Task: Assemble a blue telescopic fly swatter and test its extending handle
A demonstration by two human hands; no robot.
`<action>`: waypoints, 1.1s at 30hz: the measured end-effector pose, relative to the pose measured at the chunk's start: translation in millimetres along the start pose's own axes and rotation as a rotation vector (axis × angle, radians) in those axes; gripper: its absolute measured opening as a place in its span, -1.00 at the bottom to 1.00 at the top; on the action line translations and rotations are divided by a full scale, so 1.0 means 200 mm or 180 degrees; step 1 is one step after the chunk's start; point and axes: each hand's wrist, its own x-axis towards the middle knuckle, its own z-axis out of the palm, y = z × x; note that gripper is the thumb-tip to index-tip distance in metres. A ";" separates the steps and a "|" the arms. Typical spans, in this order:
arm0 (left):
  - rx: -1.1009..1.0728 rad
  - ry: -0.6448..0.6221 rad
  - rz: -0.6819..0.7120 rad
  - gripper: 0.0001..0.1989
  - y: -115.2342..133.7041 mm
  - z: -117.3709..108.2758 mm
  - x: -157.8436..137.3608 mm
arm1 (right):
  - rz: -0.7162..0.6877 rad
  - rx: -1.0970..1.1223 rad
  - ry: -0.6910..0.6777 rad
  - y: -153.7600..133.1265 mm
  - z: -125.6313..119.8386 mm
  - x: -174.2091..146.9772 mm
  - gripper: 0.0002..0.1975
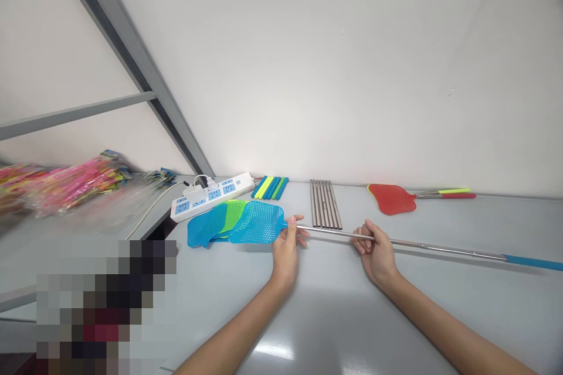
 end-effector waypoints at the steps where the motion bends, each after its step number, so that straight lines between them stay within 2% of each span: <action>1: 0.0019 -0.0050 -0.0035 -0.67 0.00 0.00 -0.01 | 0.0013 0.0015 0.0004 0.00 0.00 0.00 -0.58; 8: -0.0111 -0.0128 -0.0083 -0.63 0.00 0.01 -0.02 | 0.0038 0.0029 0.0046 -0.01 0.01 0.00 -0.57; 15: 0.0125 -0.0165 -0.0236 -0.56 -0.03 -0.01 0.01 | 0.0024 0.0037 0.0026 -0.01 0.00 0.00 -0.58; 21: 0.0073 -0.0151 -0.0151 -0.56 -0.03 0.00 0.01 | 0.0082 0.0200 0.0001 -0.01 0.00 0.00 -0.57; 26: -0.0034 -0.0147 -0.0191 -0.44 -0.01 0.01 0.00 | 0.0086 0.0280 0.0007 0.00 0.00 0.00 -0.57; 33: 0.0122 -0.0301 -0.0292 -0.52 -0.01 0.00 0.00 | 0.0133 0.0263 0.0037 0.00 0.00 0.00 -0.56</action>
